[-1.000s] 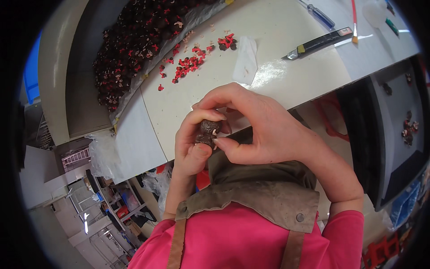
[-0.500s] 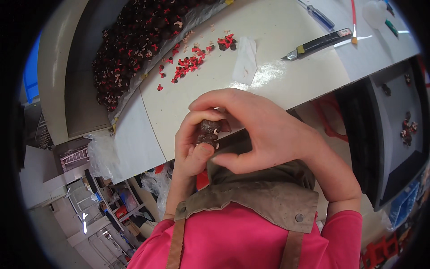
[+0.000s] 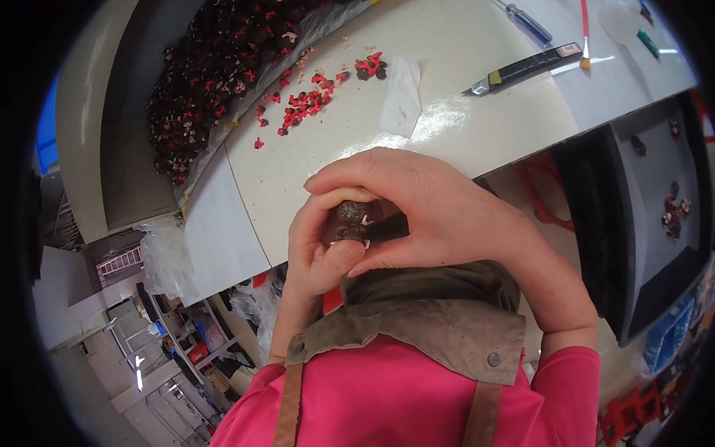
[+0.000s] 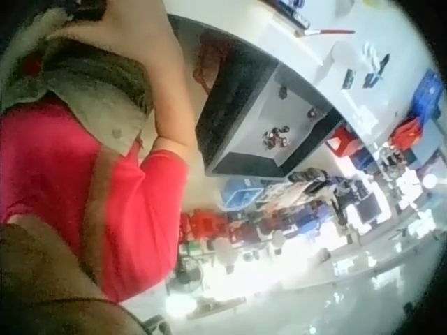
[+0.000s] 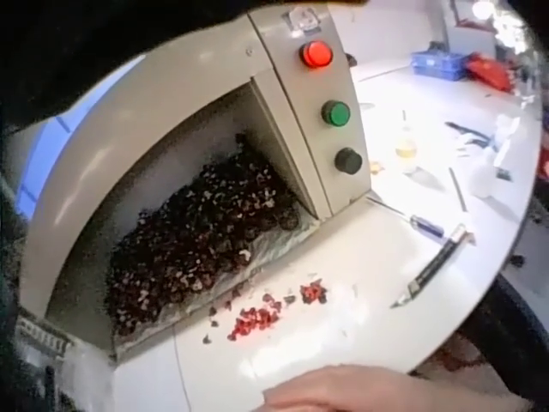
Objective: Assemble small plastic toy components by applying glue and pressing parts together at a factory workbench.
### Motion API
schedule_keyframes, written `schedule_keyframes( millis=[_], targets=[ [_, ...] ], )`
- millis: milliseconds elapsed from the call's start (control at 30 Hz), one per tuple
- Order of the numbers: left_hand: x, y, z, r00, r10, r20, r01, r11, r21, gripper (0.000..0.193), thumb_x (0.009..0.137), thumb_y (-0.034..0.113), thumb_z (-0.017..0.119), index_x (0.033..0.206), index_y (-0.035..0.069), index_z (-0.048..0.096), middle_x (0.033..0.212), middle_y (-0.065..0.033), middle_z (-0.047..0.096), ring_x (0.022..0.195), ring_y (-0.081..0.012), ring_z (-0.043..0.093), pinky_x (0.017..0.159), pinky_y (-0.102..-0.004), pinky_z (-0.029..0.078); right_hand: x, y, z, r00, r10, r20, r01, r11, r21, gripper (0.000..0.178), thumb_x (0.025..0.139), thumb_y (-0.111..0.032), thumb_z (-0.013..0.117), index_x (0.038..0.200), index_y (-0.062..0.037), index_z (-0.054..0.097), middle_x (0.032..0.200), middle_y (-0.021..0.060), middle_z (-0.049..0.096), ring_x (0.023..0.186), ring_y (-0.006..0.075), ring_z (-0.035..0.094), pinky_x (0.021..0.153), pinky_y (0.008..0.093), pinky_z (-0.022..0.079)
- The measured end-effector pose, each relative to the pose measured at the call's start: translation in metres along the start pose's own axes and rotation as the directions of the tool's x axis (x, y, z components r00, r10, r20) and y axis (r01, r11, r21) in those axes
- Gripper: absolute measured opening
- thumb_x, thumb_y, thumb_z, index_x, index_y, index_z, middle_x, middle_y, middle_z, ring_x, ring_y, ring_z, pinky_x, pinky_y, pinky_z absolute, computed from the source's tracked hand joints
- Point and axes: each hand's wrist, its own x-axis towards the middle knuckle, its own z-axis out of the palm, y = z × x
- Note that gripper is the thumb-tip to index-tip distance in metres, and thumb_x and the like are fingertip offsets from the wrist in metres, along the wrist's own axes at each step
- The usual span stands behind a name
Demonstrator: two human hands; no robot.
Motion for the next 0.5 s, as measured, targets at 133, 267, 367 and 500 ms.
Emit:
schedule_keyframes(
  millis=[133, 267, 367, 500],
  targets=[
    [0.001, 0.002, -0.002, 1.0, 0.002, 0.01, -0.002, 1.0, 0.03, 0.042, 0.08, 0.024, 0.069, 0.112, 0.002, 0.055, 0.109, -0.0108, 0.058, 0.1, -0.0199, 0.058, 0.087, -0.0307, 0.045, 0.001, 0.001, 0.002, 1.0, -0.017, -0.016, 0.017, 1.0, 0.002, 0.067, 0.063, -0.011, 0.082, 0.123, -0.0069, 0.052, 0.123, 0.007, 0.055, 0.11, 0.0212, 0.054, 0.091, 0.0319, 0.046],
    [0.001, 0.005, -0.001, 1.0, -0.023, 0.02, 0.025, 0.991, -0.129, 0.044, 0.081, 0.025, 0.067, 0.115, 0.0, 0.052, 0.109, -0.0104, 0.057, 0.1, -0.0196, 0.057, 0.087, -0.031, 0.044, 0.001, 0.001, 0.007, 0.997, -0.047, -0.067, 0.049, 0.999, 0.022, 0.055, 0.066, -0.001, 0.075, 0.117, -0.0091, 0.055, 0.125, 0.0095, 0.055, 0.106, 0.0206, 0.056, 0.082, 0.0298, 0.049],
    [0.001, 0.004, -0.005, 0.998, -0.054, 0.02, 0.058, 0.958, -0.282, 0.046, 0.083, 0.025, 0.065, 0.116, -0.002, 0.05, 0.107, -0.0103, 0.056, 0.099, -0.0192, 0.055, 0.087, -0.031, 0.043, 0.002, 0.004, 0.013, 0.988, -0.098, -0.115, 0.103, 0.994, 0.043, 0.043, 0.067, 0.007, 0.069, 0.106, -0.0094, 0.057, 0.125, 0.0137, 0.054, 0.101, 0.0205, 0.058, 0.072, 0.0273, 0.051],
    [0.004, 0.005, -0.004, 0.996, -0.07, 0.061, 0.087, 0.938, -0.335, 0.045, 0.084, 0.025, 0.063, 0.116, -0.003, 0.05, 0.104, -0.0104, 0.054, 0.097, -0.0179, 0.053, 0.087, -0.0307, 0.041, -0.002, 0.011, 0.018, 0.98, -0.098, -0.174, 0.097, 0.995, -0.019, 0.037, 0.067, 0.01, 0.066, 0.097, -0.0091, 0.055, 0.122, 0.017, 0.056, 0.095, 0.0208, 0.06, 0.064, 0.0253, 0.05]
  ],
)
